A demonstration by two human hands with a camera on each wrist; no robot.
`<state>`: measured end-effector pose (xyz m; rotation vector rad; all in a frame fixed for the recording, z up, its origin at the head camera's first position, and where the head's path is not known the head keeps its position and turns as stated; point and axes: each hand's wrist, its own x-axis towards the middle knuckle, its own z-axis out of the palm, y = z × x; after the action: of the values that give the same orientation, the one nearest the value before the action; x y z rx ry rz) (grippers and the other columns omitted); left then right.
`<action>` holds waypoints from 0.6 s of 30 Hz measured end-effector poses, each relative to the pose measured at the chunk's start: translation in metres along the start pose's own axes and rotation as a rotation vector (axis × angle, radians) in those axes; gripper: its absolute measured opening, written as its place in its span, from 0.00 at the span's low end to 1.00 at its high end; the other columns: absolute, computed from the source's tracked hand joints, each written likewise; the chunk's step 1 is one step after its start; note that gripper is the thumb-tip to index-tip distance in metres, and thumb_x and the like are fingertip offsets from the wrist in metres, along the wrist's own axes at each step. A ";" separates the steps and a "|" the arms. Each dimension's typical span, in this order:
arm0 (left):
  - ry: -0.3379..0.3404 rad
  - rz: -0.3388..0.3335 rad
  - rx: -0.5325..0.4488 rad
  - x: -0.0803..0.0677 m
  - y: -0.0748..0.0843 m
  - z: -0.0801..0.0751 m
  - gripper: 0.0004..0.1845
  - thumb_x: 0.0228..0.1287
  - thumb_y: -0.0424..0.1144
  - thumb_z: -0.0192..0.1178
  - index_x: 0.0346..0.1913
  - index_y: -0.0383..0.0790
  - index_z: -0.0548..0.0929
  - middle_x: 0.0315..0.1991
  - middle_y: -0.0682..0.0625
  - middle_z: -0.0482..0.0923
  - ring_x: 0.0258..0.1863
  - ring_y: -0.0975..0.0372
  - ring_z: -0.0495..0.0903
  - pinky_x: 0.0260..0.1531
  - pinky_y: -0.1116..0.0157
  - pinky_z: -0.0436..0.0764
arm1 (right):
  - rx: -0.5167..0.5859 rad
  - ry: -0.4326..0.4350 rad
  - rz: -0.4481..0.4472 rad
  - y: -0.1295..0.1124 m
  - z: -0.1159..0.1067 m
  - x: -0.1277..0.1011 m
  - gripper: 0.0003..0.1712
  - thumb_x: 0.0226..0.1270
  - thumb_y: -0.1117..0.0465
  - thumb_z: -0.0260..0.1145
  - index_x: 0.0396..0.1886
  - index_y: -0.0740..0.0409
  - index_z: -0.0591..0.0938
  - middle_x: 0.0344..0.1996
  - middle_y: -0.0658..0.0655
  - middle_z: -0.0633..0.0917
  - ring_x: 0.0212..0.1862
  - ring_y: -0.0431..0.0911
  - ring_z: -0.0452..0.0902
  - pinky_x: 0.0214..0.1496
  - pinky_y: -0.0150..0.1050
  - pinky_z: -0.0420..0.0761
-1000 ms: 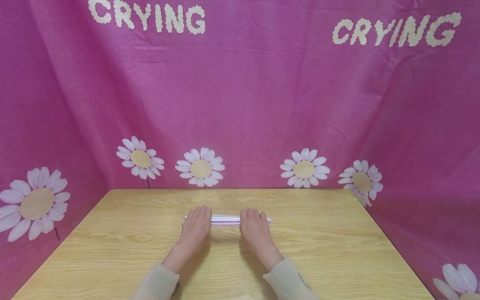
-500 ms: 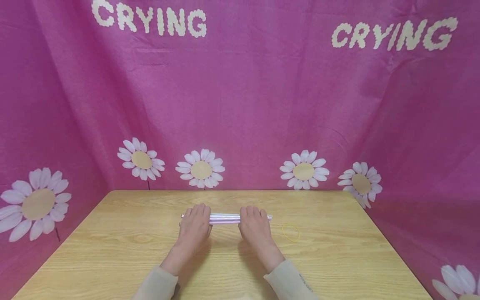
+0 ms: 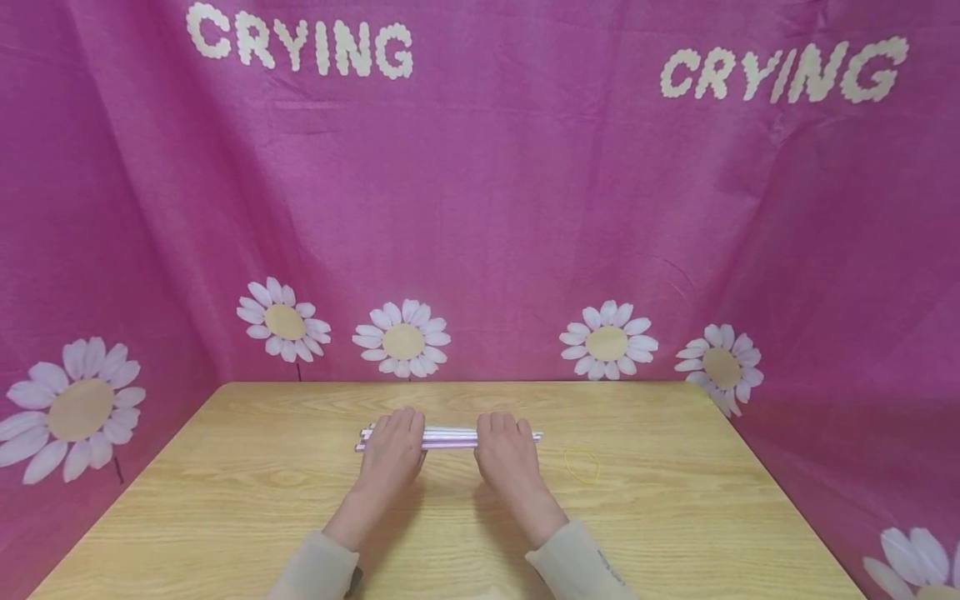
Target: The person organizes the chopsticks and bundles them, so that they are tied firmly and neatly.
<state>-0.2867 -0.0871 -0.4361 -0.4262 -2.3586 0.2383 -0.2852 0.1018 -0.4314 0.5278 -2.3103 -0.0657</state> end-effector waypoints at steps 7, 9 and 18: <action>-0.042 -0.003 0.022 -0.002 0.000 0.001 0.09 0.60 0.32 0.61 0.40 0.39 0.72 0.30 0.51 0.68 0.30 0.61 0.68 0.31 0.69 0.66 | -0.008 -0.022 -0.017 -0.002 0.000 -0.002 0.15 0.53 0.59 0.71 0.30 0.58 0.72 0.22 0.51 0.71 0.26 0.45 0.66 0.29 0.32 0.58; -0.042 -0.005 0.012 -0.003 0.000 0.002 0.08 0.60 0.32 0.60 0.40 0.39 0.72 0.29 0.52 0.69 0.30 0.61 0.69 0.31 0.69 0.67 | -0.003 -0.030 -0.022 -0.002 0.000 -0.003 0.16 0.54 0.59 0.71 0.30 0.58 0.71 0.22 0.51 0.71 0.26 0.44 0.66 0.30 0.32 0.57; -0.005 0.001 0.040 -0.006 0.000 0.006 0.04 0.61 0.33 0.57 0.35 0.40 0.71 0.27 0.52 0.69 0.27 0.62 0.69 0.30 0.69 0.64 | 0.138 -0.118 -0.096 0.004 -0.005 -0.002 0.12 0.56 0.66 0.67 0.28 0.59 0.69 0.22 0.51 0.71 0.27 0.44 0.66 0.29 0.34 0.61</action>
<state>-0.2870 -0.0897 -0.4446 -0.4080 -2.3545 0.2866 -0.2822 0.1067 -0.4279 0.7220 -2.4155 0.0170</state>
